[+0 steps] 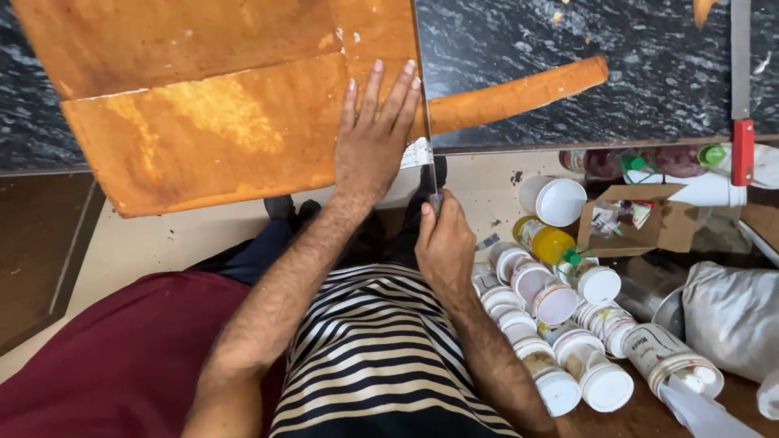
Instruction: The recorder is cutting sponge cake into strips, applying cream/icing, and assembling the pieces into a larger cake structure on a tray.
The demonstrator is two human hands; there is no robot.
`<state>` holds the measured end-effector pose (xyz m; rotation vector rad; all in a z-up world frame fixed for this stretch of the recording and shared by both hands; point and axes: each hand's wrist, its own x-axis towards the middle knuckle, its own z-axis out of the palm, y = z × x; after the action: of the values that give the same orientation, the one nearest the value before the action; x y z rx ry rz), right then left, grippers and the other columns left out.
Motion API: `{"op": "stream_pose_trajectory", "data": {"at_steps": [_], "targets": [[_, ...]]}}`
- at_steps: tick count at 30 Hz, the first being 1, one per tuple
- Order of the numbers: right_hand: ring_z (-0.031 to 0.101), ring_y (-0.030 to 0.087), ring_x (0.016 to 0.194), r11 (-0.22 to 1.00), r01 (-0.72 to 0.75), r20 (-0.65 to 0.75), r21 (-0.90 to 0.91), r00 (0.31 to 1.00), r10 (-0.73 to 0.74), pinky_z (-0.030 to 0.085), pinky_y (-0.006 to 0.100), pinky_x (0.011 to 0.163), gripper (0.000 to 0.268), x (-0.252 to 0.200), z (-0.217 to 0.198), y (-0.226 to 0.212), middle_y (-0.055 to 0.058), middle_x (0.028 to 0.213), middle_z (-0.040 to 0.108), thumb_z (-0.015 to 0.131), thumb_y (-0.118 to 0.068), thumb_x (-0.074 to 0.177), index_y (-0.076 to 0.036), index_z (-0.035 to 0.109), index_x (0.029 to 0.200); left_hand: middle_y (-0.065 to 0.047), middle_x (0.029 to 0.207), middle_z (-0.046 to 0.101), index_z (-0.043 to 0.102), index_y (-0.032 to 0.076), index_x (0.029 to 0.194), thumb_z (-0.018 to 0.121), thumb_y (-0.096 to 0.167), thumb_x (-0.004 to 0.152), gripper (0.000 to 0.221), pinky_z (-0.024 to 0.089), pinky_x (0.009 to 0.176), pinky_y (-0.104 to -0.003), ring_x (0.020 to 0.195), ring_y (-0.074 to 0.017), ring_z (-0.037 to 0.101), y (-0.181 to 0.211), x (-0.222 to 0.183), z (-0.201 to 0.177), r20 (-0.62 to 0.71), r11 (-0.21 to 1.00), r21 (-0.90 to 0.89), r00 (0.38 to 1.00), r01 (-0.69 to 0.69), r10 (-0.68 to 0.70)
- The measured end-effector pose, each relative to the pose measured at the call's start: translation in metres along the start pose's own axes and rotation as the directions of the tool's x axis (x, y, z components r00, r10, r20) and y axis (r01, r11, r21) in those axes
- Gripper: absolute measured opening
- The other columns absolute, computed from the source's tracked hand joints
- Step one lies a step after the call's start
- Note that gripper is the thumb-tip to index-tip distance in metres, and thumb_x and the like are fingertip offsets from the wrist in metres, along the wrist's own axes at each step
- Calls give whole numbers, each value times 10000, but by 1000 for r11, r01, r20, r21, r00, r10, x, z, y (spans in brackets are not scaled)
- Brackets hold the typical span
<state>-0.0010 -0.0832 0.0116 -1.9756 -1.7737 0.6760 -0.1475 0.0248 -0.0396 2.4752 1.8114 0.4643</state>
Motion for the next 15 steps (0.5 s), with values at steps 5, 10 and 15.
{"op": "stream_pose_trajectory", "data": {"at_steps": [5, 10, 15], "targets": [[666, 499, 945, 999, 26, -12, -19, 1000, -26, 536, 532, 781, 350, 9, 6, 0, 299, 1093, 671, 595, -180, 1028, 52, 546, 1285, 5, 1735, 238, 363, 141, 1645, 581, 213, 1057, 632, 174, 1315, -528, 1601, -294, 192, 0, -1, 4, -11, 997, 79, 1000, 3, -2], [664, 502, 951, 999, 33, -31, 2, 999, -33, 536, 538, 789, 319, 46, 18, -9, 290, 1071, 684, 612, -180, 1028, 32, 577, 1264, -16, 1725, 248, 384, 107, 1630, 590, 252, 1026, 655, 182, 1295, -548, 1589, -312, 201, 0, 3, -6, 30, 1000, 9, 1000, -5, 5], [655, 508, 917, 998, 44, -17, -36, 999, -45, 525, 550, 754, 368, 9, 14, 9, 310, 1056, 670, 616, -183, 1010, 66, 555, 1275, -5, 1729, 258, 400, 122, 1621, 575, 228, 1046, 610, 186, 1300, -538, 1595, -303, 210, -1, 2, 1, 9, 999, 41, 1000, 1, -1]]}}
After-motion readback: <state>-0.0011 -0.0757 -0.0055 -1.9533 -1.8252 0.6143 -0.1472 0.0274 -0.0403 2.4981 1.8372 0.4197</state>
